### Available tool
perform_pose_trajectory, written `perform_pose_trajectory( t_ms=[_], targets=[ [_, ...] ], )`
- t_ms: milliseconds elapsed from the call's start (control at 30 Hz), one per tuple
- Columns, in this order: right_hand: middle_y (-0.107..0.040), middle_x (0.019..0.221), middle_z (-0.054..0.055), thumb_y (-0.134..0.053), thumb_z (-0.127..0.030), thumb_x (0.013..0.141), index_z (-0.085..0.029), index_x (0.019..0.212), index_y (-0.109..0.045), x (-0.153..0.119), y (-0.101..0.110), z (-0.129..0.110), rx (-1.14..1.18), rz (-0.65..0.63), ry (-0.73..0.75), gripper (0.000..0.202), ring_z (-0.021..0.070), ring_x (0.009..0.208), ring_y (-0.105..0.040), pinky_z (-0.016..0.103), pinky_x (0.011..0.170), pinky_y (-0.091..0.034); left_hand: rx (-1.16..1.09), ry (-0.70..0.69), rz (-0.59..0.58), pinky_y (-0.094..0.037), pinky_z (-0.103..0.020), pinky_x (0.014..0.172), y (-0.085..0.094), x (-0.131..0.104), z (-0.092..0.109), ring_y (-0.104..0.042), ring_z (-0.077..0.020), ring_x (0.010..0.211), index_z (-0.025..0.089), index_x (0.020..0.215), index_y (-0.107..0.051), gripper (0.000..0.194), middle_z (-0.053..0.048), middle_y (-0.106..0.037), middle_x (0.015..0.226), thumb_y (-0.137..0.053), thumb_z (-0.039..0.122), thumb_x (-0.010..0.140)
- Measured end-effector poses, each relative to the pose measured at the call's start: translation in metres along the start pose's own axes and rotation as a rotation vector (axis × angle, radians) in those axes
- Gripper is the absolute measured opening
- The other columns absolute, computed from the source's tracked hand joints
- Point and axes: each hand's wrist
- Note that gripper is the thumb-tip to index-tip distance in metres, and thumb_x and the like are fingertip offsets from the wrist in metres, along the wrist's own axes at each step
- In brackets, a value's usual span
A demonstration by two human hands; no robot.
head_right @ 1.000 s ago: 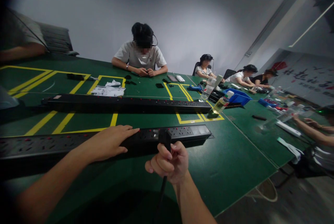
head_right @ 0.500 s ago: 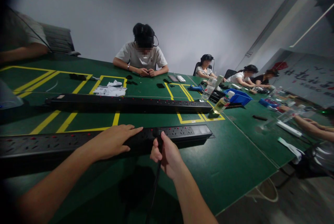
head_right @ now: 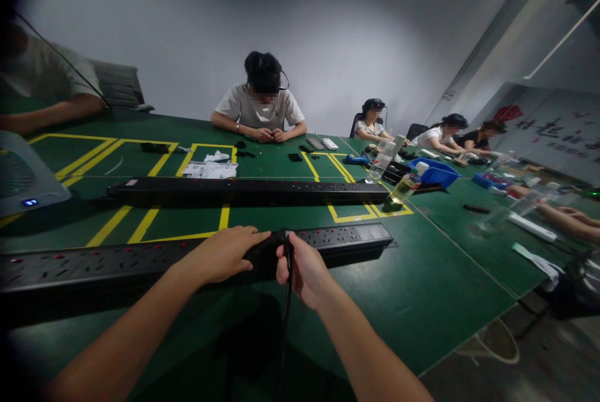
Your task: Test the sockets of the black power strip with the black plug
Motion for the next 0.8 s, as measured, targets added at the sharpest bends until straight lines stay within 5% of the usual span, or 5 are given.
perform_pose_trajectory(
  t_ms=[367,800],
  targets=[
    [-0.055,0.043,0.000,-0.030,-0.047,0.094,-0.016,0.079,-0.052,0.004,-0.012,-0.005,-0.104,0.121,-0.139,0.041,0.0119,0.037,-0.051,0.020,0.043,-0.036,-0.014,0.020,0.008,-0.042,-0.038,0.088,-0.001,-0.002,-0.001,-0.053,-0.0284,0.106,0.029,0.131,-0.042,0.067,-0.009,-0.056,0.117,-0.065,0.025,0.069],
    [-0.063,0.051,0.010,-0.036,-0.048,0.091,-0.011,0.067,-0.060,0.017,-0.011,-0.004,-0.385,0.148,-0.087,0.049,0.0149,0.047,-0.061,0.022,0.049,-0.044,-0.018,0.025,0.025,-0.045,-0.040,0.081,0.003,-0.004,0.000,-0.055,-0.0295,0.103,0.027,0.126,-0.047,0.051,-0.011,-0.058,0.111,-0.055,0.023,0.076]
  ],
)
Point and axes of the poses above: each hand's wrist, its own x-axis towards the middle knuckle, its own y-axis out of the back of the hand, z = x × y
